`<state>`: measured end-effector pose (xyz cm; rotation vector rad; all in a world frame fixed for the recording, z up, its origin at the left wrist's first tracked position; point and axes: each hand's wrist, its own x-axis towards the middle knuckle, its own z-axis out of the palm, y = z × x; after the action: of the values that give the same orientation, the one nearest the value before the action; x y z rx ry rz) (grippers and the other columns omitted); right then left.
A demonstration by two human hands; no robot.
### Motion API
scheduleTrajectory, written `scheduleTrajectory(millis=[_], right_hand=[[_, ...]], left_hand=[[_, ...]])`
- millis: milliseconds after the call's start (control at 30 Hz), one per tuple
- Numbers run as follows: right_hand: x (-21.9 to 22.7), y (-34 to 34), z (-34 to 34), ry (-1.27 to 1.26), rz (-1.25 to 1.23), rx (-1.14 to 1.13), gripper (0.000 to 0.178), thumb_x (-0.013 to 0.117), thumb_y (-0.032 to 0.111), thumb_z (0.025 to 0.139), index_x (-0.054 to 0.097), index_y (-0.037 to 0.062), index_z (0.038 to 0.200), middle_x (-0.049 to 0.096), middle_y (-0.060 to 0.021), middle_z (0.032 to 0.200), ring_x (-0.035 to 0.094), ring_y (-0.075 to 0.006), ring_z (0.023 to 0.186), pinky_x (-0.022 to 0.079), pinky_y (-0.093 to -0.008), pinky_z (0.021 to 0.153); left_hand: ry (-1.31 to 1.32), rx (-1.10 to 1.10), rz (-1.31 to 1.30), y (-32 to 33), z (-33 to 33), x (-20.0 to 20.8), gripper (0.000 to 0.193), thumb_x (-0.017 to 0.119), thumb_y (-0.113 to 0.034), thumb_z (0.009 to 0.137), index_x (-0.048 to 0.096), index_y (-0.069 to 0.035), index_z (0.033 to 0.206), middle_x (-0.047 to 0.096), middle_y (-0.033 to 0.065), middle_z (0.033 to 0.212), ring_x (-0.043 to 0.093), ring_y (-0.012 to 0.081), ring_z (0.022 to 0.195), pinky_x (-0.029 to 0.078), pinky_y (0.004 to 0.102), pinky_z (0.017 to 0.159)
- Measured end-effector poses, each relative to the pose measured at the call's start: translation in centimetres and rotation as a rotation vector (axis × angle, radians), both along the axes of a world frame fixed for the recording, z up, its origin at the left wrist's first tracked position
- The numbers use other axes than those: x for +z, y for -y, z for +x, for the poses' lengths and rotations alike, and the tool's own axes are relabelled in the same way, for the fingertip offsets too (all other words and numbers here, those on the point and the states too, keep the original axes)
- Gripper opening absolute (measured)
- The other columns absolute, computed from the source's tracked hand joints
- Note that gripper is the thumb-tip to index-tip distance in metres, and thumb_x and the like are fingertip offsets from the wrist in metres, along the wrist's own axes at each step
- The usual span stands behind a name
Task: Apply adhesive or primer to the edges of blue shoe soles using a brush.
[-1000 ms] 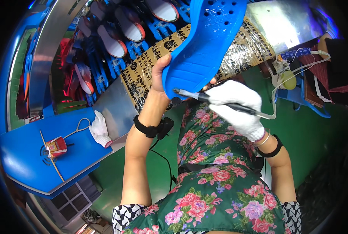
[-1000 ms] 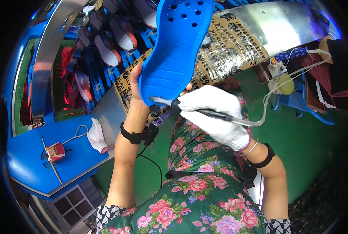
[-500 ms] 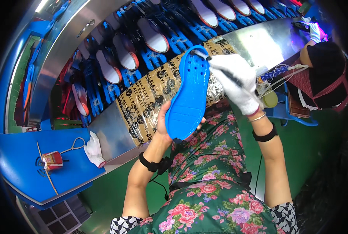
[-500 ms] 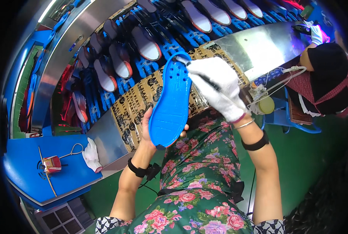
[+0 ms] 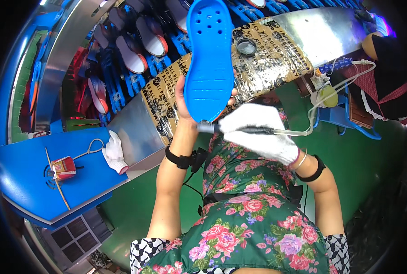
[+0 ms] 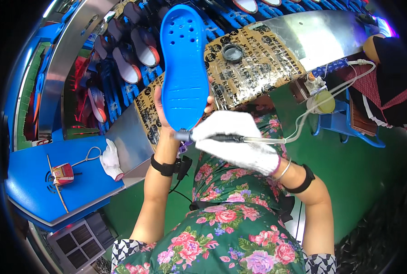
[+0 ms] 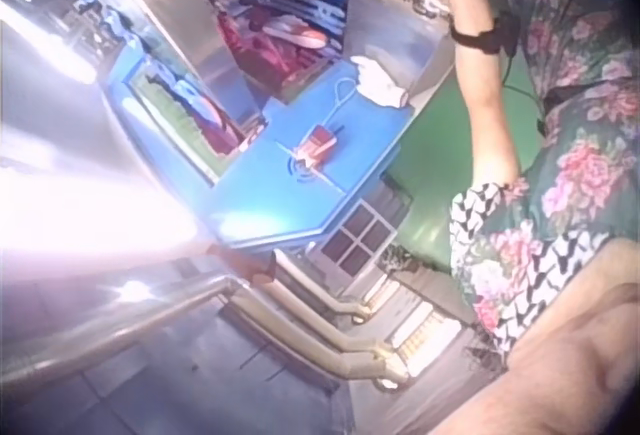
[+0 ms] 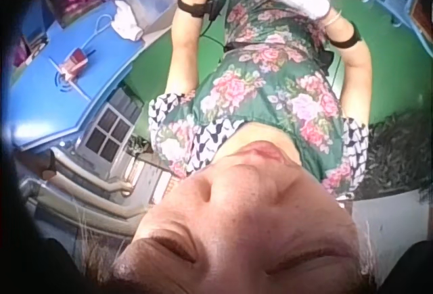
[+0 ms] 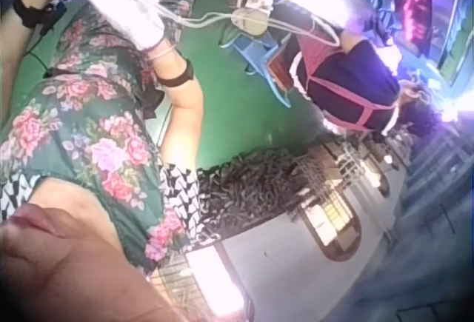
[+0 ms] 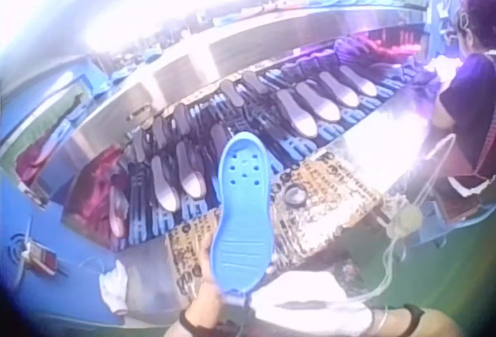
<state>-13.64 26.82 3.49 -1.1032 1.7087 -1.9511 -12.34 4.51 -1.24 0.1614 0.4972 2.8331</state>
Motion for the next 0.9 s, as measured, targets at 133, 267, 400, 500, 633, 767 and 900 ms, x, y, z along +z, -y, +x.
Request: scheduleTrajectory(millis=[133, 267, 400, 500, 633, 767, 900], right_hand=[[1.5, -1.5, -0.2, 0.699, -0.226, 0.259, 0.013, 0.077, 0.008, 0.087, 0.078, 0.0010, 0.099, 0.077, -0.0094, 0.102, 0.069, -0.0125, 0.084, 0.055, -0.0271, 0.073], [2.9, -1.3, -0.8, 0.928, -0.629, 0.090, 0.028, 0.063, 0.001, 0.095, 0.067, -0.0038, 0.123, 0.073, -0.0161, 0.115, 0.067, -0.0178, 0.093, 0.053, -0.0267, 0.077], [4.7, -0.3, 0.2, 0.908, -0.668, -0.007, 0.029, 0.062, 0.005, 0.095, 0.062, -0.0049, 0.123, 0.067, -0.0175, 0.118, 0.061, -0.0172, 0.093, 0.051, -0.0244, 0.079], [4.8, 0.8, 1.0, 0.834, -0.708, 0.017, 0.025, 0.063, 0.004, 0.094, 0.065, -0.0050, 0.118, 0.068, -0.0175, 0.116, 0.062, -0.0167, 0.089, 0.052, -0.0273, 0.080], [4.5, 1.7, 1.1, 0.738, -0.687, 0.060, 0.021, 0.069, -0.002, 0.092, 0.070, -0.0054, 0.113, 0.074, -0.0135, 0.113, 0.071, -0.0187, 0.104, 0.056, -0.0301, 0.093], [4.7, 2.3, -0.4, 0.521, -0.564, -0.034, 0.016, 0.071, -0.001, 0.090, 0.073, -0.0045, 0.105, 0.075, -0.0132, 0.109, 0.071, -0.0182, 0.101, 0.057, -0.0323, 0.092], [5.2, 2.3, -2.7, 0.430, -0.615, -0.149, 0.022, 0.065, 0.003, 0.091, 0.069, -0.0070, 0.110, 0.070, -0.0146, 0.104, 0.061, -0.0146, 0.082, 0.051, -0.0291, 0.081]], left_hand=[[0.003, 0.033, 0.204, -0.7, 0.4, 1.1, 0.106, 0.060, -0.072, 0.088, 0.023, -0.004, 0.161, 0.040, 0.0276, 0.153, 0.058, 0.0479, 0.117, 0.055, 0.0561, 0.092], [0.267, 0.377, 0.165, -4.0, 0.8, 2.9, 0.094, 0.063, -0.066, 0.088, 0.035, -0.009, 0.157, 0.047, 0.0208, 0.152, 0.052, 0.0397, 0.130, 0.052, 0.0559, 0.093], [0.081, 0.150, 0.502, -5.0, 2.7, 2.0, 0.087, 0.056, -0.070, 0.089, 0.039, -0.018, 0.157, 0.045, 0.0161, 0.157, 0.044, 0.0369, 0.142, 0.040, 0.0606, 0.111], [0.099, 0.159, 0.425, -6.3, 2.7, 2.0, 0.096, 0.043, -0.080, 0.089, 0.038, -0.011, 0.157, 0.047, 0.0168, 0.156, 0.046, 0.0365, 0.142, 0.034, 0.0526, 0.120], [0.151, 0.139, 0.502, -7.4, 3.0, 1.4, 0.095, 0.051, -0.079, 0.088, 0.043, -0.010, 0.153, 0.054, 0.0157, 0.149, 0.052, 0.0374, 0.136, 0.038, 0.0555, 0.117], [0.350, 0.239, 0.319, -7.9, 3.6, 1.1, 0.088, 0.054, -0.077, 0.088, 0.049, -0.015, 0.149, 0.058, 0.0127, 0.144, 0.054, 0.0364, 0.133, 0.040, 0.0549, 0.116], [0.336, 0.228, 0.208, -8.7, 3.0, 2.5, 0.069, 0.053, -0.068, 0.094, 0.061, -0.014, 0.138, 0.068, 0.0092, 0.131, 0.062, 0.0315, 0.124, 0.045, 0.0539, 0.111]])
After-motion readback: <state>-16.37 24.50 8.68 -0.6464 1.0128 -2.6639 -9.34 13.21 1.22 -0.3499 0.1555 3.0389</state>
